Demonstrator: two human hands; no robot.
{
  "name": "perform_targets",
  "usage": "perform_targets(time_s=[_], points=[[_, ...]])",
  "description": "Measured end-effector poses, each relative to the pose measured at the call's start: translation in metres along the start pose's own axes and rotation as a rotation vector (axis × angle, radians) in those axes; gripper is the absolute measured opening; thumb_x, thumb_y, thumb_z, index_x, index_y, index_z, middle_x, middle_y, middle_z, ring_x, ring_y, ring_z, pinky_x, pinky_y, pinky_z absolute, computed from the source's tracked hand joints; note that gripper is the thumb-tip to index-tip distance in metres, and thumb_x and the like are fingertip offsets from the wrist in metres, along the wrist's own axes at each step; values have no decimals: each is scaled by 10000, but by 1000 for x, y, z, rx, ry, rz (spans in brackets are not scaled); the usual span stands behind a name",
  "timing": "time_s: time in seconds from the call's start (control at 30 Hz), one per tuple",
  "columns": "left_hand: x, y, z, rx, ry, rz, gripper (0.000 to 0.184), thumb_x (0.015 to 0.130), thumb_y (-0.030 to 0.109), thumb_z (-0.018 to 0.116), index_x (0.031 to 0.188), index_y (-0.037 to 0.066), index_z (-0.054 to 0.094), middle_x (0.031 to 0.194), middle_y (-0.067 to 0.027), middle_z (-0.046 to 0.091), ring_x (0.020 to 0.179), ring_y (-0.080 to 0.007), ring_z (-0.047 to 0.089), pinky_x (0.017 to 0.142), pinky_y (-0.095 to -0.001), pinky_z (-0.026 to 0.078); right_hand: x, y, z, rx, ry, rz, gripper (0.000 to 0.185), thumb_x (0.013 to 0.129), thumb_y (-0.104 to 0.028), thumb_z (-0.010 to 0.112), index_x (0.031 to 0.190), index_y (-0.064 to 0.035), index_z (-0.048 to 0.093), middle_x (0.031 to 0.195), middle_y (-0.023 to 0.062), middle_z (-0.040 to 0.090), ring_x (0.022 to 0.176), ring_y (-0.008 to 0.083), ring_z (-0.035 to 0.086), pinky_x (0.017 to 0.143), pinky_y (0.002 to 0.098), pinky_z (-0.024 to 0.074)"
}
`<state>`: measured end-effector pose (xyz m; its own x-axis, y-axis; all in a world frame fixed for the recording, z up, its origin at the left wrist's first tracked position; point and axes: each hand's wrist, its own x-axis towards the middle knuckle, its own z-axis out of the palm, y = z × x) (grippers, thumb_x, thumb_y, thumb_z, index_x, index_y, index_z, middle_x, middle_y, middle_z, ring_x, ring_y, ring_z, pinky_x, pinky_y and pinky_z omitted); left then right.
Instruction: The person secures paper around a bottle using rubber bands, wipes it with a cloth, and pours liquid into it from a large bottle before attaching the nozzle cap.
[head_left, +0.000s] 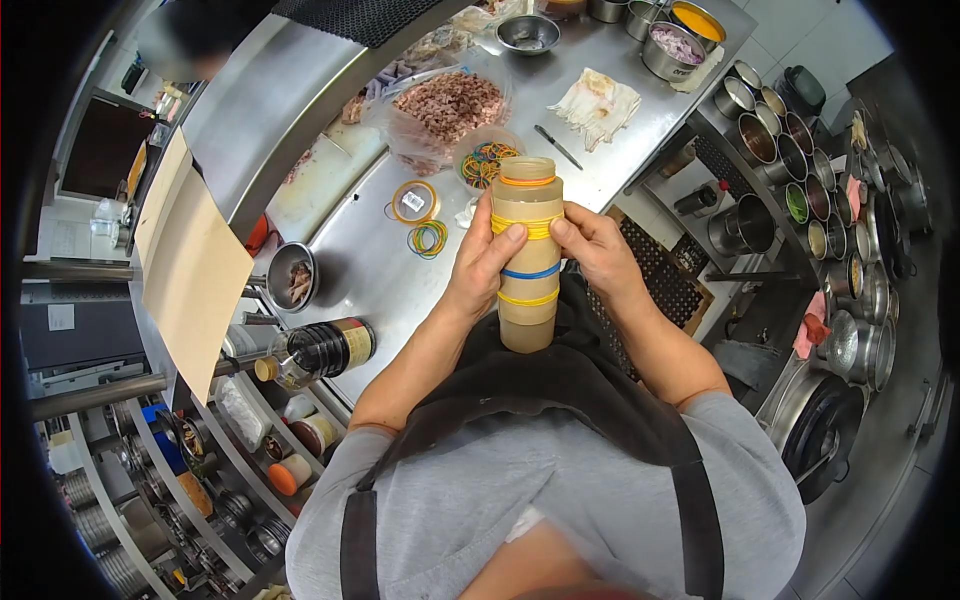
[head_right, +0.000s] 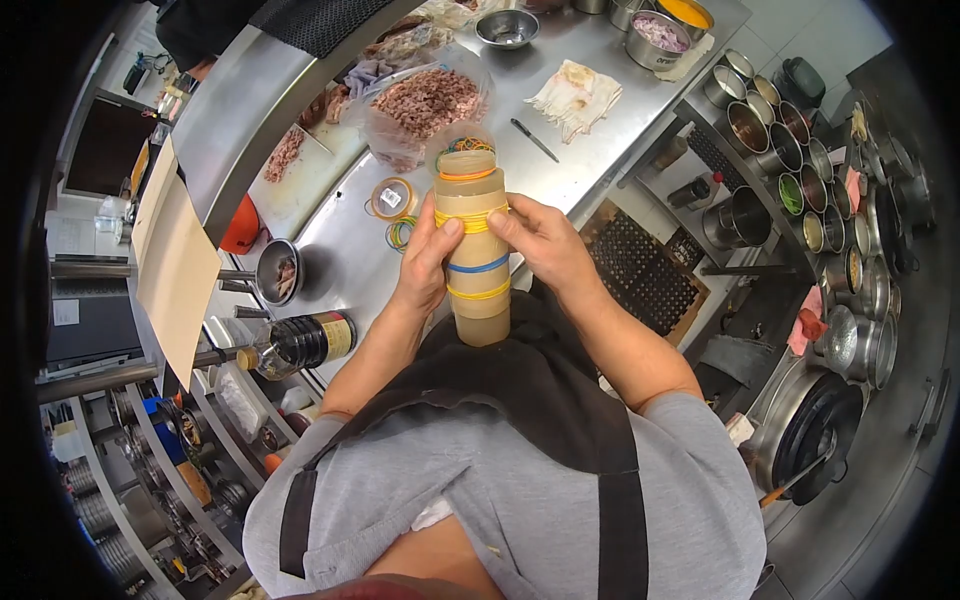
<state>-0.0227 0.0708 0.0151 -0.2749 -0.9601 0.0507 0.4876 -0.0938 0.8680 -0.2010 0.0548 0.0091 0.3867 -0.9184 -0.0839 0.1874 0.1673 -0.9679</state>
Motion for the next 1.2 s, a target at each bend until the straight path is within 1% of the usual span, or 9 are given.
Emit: perform_targets(time_s=[0.17, 0.23, 0.37, 0.47, 0.6, 0.63, 0.77, 0.97, 1.2], points=[[12, -5, -1, -28, 104, -46, 625, 934, 194, 599, 1451, 32, 289, 1348, -131, 482, 1225, -210, 501, 1031, -350, 416, 14, 9, -7, -195, 44, 116, 516, 987, -354, 564, 1295, 59, 547, 1068, 131, 669, 971, 171, 629, 858, 291, 504], [22, -6, -4, 55, 221, 64, 663, 889, 153, 673, 1431, 28, 312, 1316, -133, 507, 1214, -210, 512, 1011, -350, 441, 23, 26, -7, 112, 123, -21, 629, 923, -334, 666, 1378, 50, 463, 1110, 171, 653, 1009, 194, 625, 876, 311, 508], [36, 4, -8, 177, 201, -65, 788, 856, 178, 732, 1461, -1, 260, 1355, -158, 475, 1257, -229, 481, 1042, -363, 417, 27, 38, -2, -118, 54, -138, 921, 734, -209, 844, 1457, 27, 324, 1228, 157, 595, 1107, 211, 593, 924, 343, 493], [39, 5, -3, 155, 83, -63, 851, 873, 197, 714, 1503, -17, 182, 1418, -184, 418, 1332, -252, 411, 1102, -372, 349, 36, 31, 0, 6, 79, -142, 799, 749, -181, 820, 1397, 17, 397, 1215, 131, 601, 1110, 206, 594, 931, 349, 489], [34, 14, -12, 138, 149, -67, 871, 894, 221, 695, 1523, -16, 142, 1498, -220, 320, 1403, -284, 323, 1128, -391, 308, 40, 17, -20, 344, 196, -51, 642, 757, -111, 746, 1323, -5, 461, 1143, 105, 617, 1016, 201, 619, 889, 349, 513], [32, 4, -25, 301, 57, -88, 869, 895, 233, 696, 1525, -10, 148, 1469, -231, 365, 1376, -293, 367, 1115, -393, 328, 42, 17, -23, 297, 249, -96, 601, 775, -186, 697, 1295, 11, 471, 1091, 137, 623, 965, 257, 658, 826, 386, 558], [13, -16, -11, 242, -211, -295, 785, 884, 205, 702, 1501, 23, 254, 1371, -159, 494, 1277, -237, 489, 1069, -387, 383, 49, 10, -28, 372, 210, -192, 617, 786, -237, 717, 1285, 27, 466, 1108, 175, 622, 981, 287, 662, 840, 393, 563], [12, -12, -5, 181, -58, -139, 702, 890, 168, 707, 1446, -6, 315, 1307, -167, 538, 1205, -218, 550, 999, -353, 459, 44, 11, -17, 230, 174, -284, 690, 858, -311, 736, 1375, 30, 432, 1271, 134, 573, 1198, 218, 530, 1046, 348, 385], [17, -17, -12, 320, 35, -84, 754, 861, 240, 740, 1447, 8, 324, 1255, -158, 566, 1144, -212, 569, 960, -341, 468, 41, 13, -8, 162, 196, -79, 564, 905, -299, 692, 1326, 21, 496, 1223, 118, 604, 1146, 189, 555, 1010, 328, 404]])
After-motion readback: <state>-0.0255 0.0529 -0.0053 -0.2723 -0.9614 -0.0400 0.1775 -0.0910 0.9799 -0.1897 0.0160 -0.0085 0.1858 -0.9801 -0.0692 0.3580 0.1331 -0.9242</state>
